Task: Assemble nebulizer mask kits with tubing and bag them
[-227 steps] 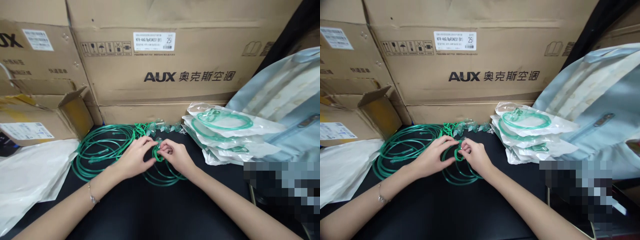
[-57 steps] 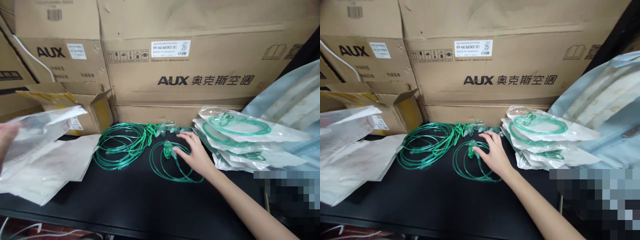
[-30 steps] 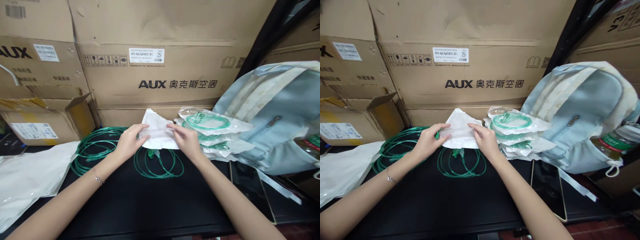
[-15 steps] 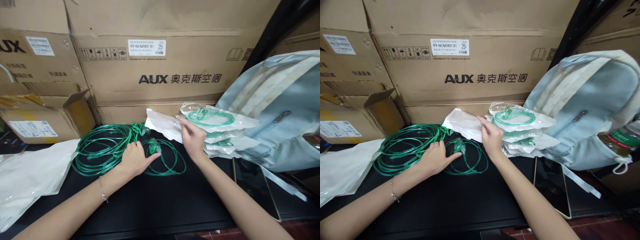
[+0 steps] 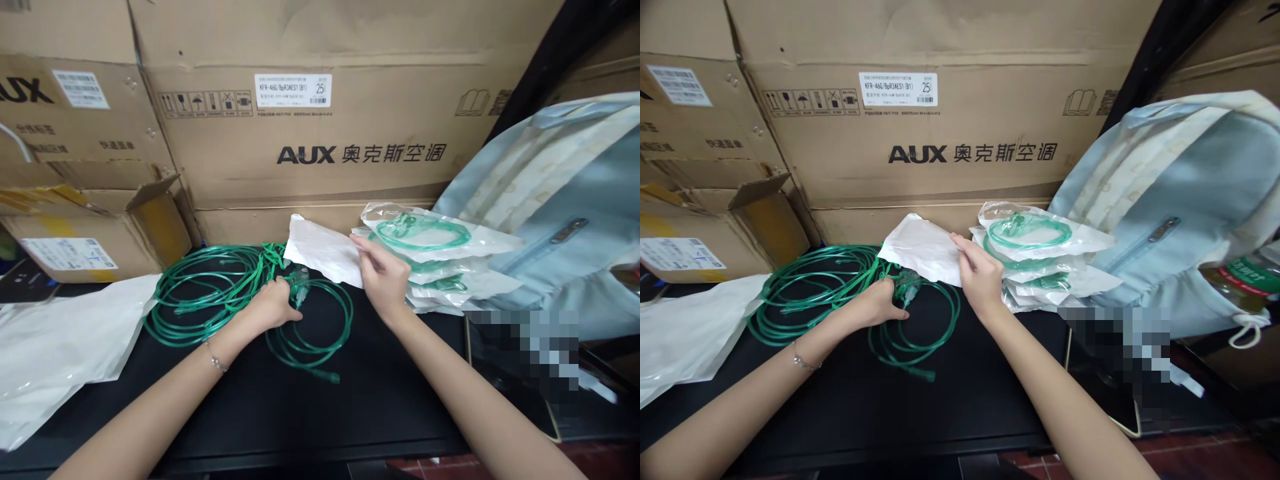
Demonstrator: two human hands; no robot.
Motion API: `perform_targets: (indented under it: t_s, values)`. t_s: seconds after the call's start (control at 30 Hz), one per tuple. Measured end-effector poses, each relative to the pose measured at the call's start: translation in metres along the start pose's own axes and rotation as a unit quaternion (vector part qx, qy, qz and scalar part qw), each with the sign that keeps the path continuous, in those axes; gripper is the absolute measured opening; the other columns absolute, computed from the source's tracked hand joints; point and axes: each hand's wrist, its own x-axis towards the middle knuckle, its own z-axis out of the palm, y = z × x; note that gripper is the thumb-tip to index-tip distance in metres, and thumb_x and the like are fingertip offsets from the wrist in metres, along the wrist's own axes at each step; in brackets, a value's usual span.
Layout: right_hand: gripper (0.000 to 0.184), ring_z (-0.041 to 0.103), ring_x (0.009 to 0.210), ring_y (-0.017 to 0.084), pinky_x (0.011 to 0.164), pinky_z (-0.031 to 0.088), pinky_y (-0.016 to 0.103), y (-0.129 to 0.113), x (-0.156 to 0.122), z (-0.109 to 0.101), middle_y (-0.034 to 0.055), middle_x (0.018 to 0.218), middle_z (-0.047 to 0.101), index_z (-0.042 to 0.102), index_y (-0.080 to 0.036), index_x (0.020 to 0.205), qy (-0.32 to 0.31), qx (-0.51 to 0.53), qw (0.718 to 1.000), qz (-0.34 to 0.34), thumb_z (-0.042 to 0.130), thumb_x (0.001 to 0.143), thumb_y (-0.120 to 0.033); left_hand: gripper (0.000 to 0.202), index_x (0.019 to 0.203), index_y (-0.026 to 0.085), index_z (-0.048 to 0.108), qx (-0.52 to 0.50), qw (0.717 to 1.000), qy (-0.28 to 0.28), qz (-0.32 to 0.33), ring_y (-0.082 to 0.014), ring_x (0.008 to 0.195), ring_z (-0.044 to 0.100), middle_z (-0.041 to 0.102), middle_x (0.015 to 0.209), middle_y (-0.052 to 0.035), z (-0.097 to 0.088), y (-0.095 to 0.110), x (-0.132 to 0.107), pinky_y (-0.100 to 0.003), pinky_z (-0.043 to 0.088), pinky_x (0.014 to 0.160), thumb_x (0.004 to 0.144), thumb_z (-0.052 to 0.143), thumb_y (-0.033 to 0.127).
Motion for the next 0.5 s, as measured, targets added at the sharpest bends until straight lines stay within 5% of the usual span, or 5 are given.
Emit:
perform_targets:
  t_s: [0.23,0.5]
  values:
    - [0.029,0.064,0.093,0.018,0.084,0.052,0.035,-0.004,-0.005,0.004,0.0032,0.098,0.069,0.066,-0.021,0.098,-0.032,0.001,0.999,-0.03,0.042,0.084,-0.014,0.029,0.067,0.019,0.051,-0.081,0.996,-0.023,0.041,-0.0245,0.071,0.061,0.06,0.071,-0.0038,-0.003,-0.021,-0.002,-0.029,0.043,0.055,0.046,0.067,0.031]
    - [0.029,0.058,0.085,0.02,0.075,0.05,0.037,-0.002,0.001,0.007,0.0063,0.089,0.061,0.067,-0.026,0.098,0.02,-0.044,0.999,-0.017,0.043,0.085,-0.016,0.028,0.081,0.021,0.036,-0.237,0.963,-0.072,0.109,-0.0145,0.061,0.06,0.059,0.07,0.0016,-0.007,-0.038,-0.009,-0.025,0.045,0.054,0.062,0.056,0.023]
